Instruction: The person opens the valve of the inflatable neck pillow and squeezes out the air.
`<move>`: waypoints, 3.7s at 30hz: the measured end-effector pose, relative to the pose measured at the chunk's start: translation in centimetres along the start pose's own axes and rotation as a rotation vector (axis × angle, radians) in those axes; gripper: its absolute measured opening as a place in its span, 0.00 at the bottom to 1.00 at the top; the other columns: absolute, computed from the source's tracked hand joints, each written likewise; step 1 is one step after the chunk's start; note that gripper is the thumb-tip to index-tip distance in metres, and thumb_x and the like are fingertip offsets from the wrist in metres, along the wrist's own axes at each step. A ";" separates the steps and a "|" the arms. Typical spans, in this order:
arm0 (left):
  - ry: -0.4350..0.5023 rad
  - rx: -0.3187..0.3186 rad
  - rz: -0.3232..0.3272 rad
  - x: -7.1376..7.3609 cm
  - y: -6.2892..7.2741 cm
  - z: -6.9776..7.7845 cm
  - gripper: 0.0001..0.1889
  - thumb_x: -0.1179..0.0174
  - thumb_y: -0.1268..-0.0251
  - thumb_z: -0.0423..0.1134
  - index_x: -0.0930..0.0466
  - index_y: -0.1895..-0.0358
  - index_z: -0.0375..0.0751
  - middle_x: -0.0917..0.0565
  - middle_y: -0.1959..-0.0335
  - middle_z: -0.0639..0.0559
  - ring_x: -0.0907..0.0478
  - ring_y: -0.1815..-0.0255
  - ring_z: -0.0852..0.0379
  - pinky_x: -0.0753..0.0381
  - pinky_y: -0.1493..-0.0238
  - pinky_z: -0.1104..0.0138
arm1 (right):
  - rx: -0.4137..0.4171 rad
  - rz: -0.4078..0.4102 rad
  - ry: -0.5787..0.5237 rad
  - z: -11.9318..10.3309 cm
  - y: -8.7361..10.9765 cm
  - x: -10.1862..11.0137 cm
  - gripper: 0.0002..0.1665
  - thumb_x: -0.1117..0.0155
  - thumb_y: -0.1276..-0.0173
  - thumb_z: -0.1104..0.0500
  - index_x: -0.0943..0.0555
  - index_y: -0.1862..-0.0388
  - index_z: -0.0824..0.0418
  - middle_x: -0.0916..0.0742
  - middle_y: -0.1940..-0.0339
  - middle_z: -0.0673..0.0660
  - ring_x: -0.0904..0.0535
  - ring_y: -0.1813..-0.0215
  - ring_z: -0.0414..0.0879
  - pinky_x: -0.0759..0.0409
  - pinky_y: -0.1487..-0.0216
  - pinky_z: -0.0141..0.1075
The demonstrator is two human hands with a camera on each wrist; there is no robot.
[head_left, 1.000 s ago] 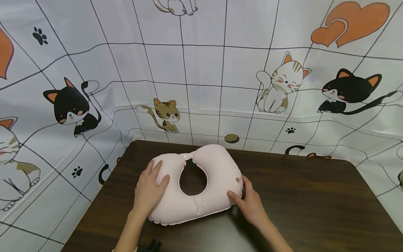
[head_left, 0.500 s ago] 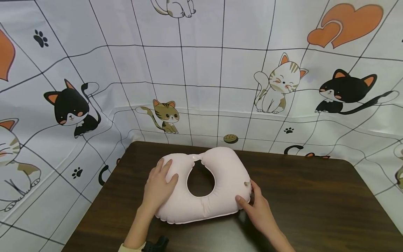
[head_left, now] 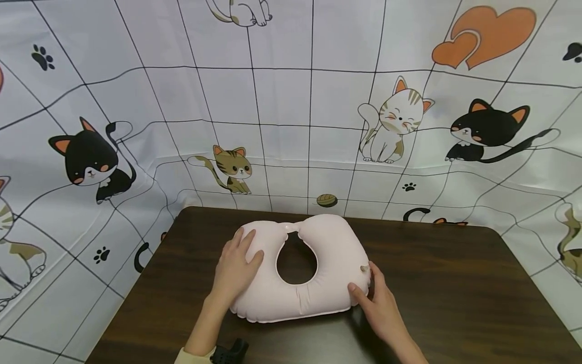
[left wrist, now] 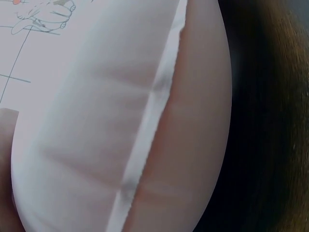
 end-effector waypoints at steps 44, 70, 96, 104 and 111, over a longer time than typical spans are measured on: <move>0.008 -0.110 -0.047 -2.5 -0.9 1.8 0.31 0.42 0.27 0.50 0.31 0.23 0.48 0.40 0.20 0.41 0.39 0.24 0.33 0.32 0.37 0.33 | 0.477 0.458 0.061 1.4 0.3 1.8 0.26 0.29 0.42 0.76 0.18 0.43 0.71 0.15 0.42 0.64 0.24 0.42 0.51 0.38 0.37 0.16; 0.012 -0.101 -0.058 -3.6 -0.6 3.0 0.30 0.44 0.25 0.52 0.31 0.23 0.49 0.41 0.19 0.43 0.40 0.23 0.31 0.31 0.39 0.31 | 0.534 0.506 0.111 3.2 0.4 3.5 0.16 0.32 0.37 0.76 0.13 0.51 0.69 0.12 0.49 0.62 0.23 0.41 0.32 0.35 0.38 0.17; 0.037 -0.102 -0.088 -3.5 -0.7 2.8 0.31 0.44 0.25 0.52 0.33 0.23 0.49 0.41 0.19 0.42 0.40 0.23 0.35 0.30 0.41 0.31 | 0.454 0.570 0.026 3.1 0.4 3.1 0.10 0.41 0.28 0.75 0.13 0.56 0.72 0.11 0.55 0.64 0.21 0.50 0.21 0.28 0.48 0.16; 0.046 -0.120 -0.096 -3.3 -0.9 2.9 0.32 0.43 0.25 0.52 0.32 0.23 0.46 0.42 0.19 0.39 0.43 0.22 0.30 0.38 0.33 0.31 | 0.468 0.552 0.034 3.2 0.3 3.2 0.11 0.40 0.28 0.75 0.12 0.55 0.71 0.11 0.53 0.63 0.20 0.54 0.22 0.28 0.50 0.16; 0.016 -0.137 -0.087 -3.1 -0.9 3.0 0.30 0.43 0.25 0.52 0.31 0.24 0.46 0.40 0.20 0.39 0.46 0.21 0.33 0.51 0.32 0.26 | 0.457 0.495 0.075 2.2 -0.2 3.7 0.15 0.36 0.32 0.73 0.15 0.48 0.68 0.13 0.44 0.62 0.23 0.39 0.33 0.37 0.41 0.15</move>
Point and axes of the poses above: each hand's wrist, its own y-axis away from the middle knuckle, its own x-axis out of the back of the hand, z = x × y, the point moved 1 cm from there along -y, towards the middle knuckle
